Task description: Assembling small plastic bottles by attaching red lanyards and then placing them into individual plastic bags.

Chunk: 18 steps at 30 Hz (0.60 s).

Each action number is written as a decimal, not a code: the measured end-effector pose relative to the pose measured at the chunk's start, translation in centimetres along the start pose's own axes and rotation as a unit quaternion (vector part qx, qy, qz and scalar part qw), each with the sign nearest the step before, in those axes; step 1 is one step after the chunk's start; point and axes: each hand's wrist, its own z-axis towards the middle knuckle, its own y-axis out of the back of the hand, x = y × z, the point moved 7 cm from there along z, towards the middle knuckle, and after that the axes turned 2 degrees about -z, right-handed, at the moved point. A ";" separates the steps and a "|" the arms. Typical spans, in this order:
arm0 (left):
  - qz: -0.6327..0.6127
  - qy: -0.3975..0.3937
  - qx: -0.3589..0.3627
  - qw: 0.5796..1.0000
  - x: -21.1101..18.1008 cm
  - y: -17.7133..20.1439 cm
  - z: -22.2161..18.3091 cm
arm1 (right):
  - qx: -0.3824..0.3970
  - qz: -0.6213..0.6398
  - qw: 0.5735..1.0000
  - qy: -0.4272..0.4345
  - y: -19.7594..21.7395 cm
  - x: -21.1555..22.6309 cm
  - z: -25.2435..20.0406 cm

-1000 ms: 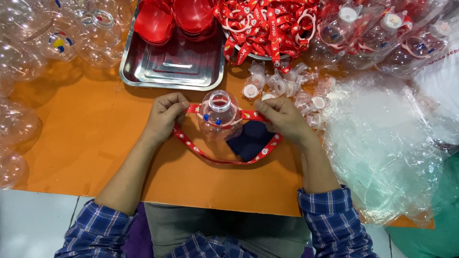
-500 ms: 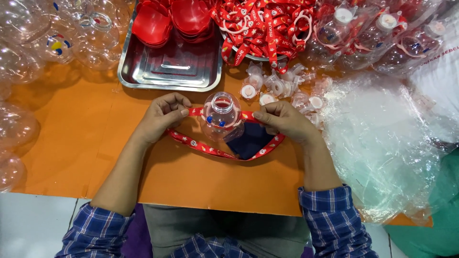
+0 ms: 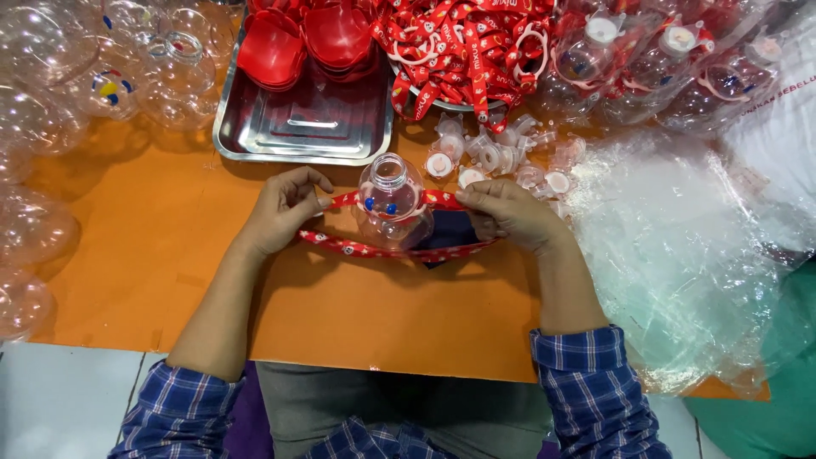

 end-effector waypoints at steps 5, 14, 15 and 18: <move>0.081 -0.045 -0.038 0.995 -0.7 0.0 -0.4 | 0.002 -0.018 1.000 0.013 -1.7 0.8 -0.7; 0.248 -0.296 -0.155 0.909 -6.6 -2.5 -2.3 | 0.019 -0.037 0.998 0.057 -3.4 -0.8 1.3; 0.244 -0.310 -0.158 0.905 -7.0 -3.3 -2.6 | 0.022 -0.045 0.997 0.059 -3.5 -1.0 1.5; 0.212 -0.309 -0.142 0.916 -7.4 -6.2 -2.8 | 0.027 -0.050 0.995 0.078 -3.7 -1.3 1.9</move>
